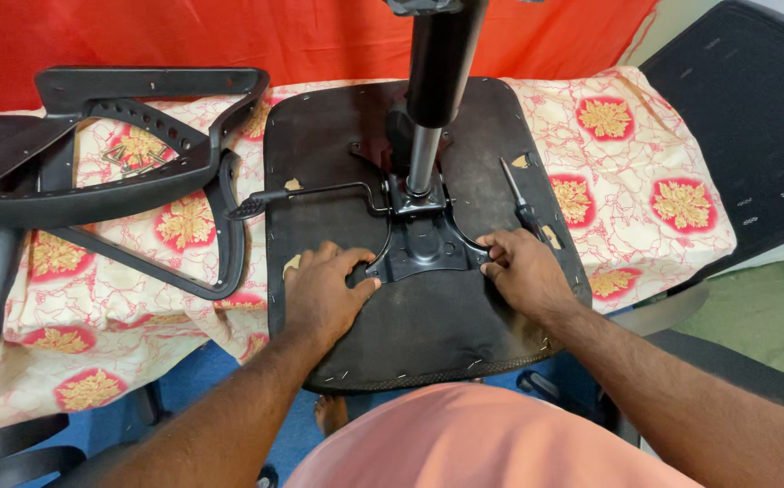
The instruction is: The person assembles an office chair by attaching the seat cushion to the gas lift mechanism. They use a screwdriver to tighten screws through the seat base into the cushion, securing the components together.
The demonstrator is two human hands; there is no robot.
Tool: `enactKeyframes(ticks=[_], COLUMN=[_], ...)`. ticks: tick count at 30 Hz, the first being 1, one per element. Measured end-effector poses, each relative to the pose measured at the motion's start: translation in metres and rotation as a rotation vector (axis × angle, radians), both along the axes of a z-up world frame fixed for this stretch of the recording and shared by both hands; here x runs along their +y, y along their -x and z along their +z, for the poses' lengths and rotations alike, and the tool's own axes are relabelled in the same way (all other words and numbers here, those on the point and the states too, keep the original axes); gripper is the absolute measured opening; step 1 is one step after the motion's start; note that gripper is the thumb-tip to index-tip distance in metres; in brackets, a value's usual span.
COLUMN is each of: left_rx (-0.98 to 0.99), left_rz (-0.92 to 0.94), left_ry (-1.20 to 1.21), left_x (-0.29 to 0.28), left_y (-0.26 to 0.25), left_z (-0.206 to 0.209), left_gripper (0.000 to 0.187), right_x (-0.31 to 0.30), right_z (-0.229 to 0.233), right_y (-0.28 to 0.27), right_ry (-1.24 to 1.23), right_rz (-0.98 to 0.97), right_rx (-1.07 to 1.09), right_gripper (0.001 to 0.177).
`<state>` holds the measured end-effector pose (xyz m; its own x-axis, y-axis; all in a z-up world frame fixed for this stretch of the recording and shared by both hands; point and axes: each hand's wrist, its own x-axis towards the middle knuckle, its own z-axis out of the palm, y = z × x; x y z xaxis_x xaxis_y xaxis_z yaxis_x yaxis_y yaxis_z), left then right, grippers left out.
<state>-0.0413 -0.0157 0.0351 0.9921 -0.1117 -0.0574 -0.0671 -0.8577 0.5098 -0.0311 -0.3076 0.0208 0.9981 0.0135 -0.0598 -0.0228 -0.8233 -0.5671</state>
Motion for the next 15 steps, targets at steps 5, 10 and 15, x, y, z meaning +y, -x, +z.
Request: enactKeyframes(ticks=[5, 10, 15], left_rx=[0.046, 0.083, 0.079], left_rz=[0.004, 0.015, 0.029], left_ry=[-0.026, -0.068, -0.043], left_x=[-0.0031, -0.0055, -0.0062], left_y=[-0.0011, -0.0005, -0.0012], left_z=[0.0010, 0.0014, 0.0016], left_gripper=[0.043, 0.042, 0.042], right_x=[0.0001, -0.0032, -0.0038], right_z=[0.0050, 0.0037, 0.0014], right_y=[-0.0018, -0.0045, -0.0058], right_ry=[0.013, 0.008, 0.016], right_rz=[0.014, 0.041, 0.029], right_rx=[0.026, 0.016, 0.006], right_gripper=[0.040, 0.041, 0.041])
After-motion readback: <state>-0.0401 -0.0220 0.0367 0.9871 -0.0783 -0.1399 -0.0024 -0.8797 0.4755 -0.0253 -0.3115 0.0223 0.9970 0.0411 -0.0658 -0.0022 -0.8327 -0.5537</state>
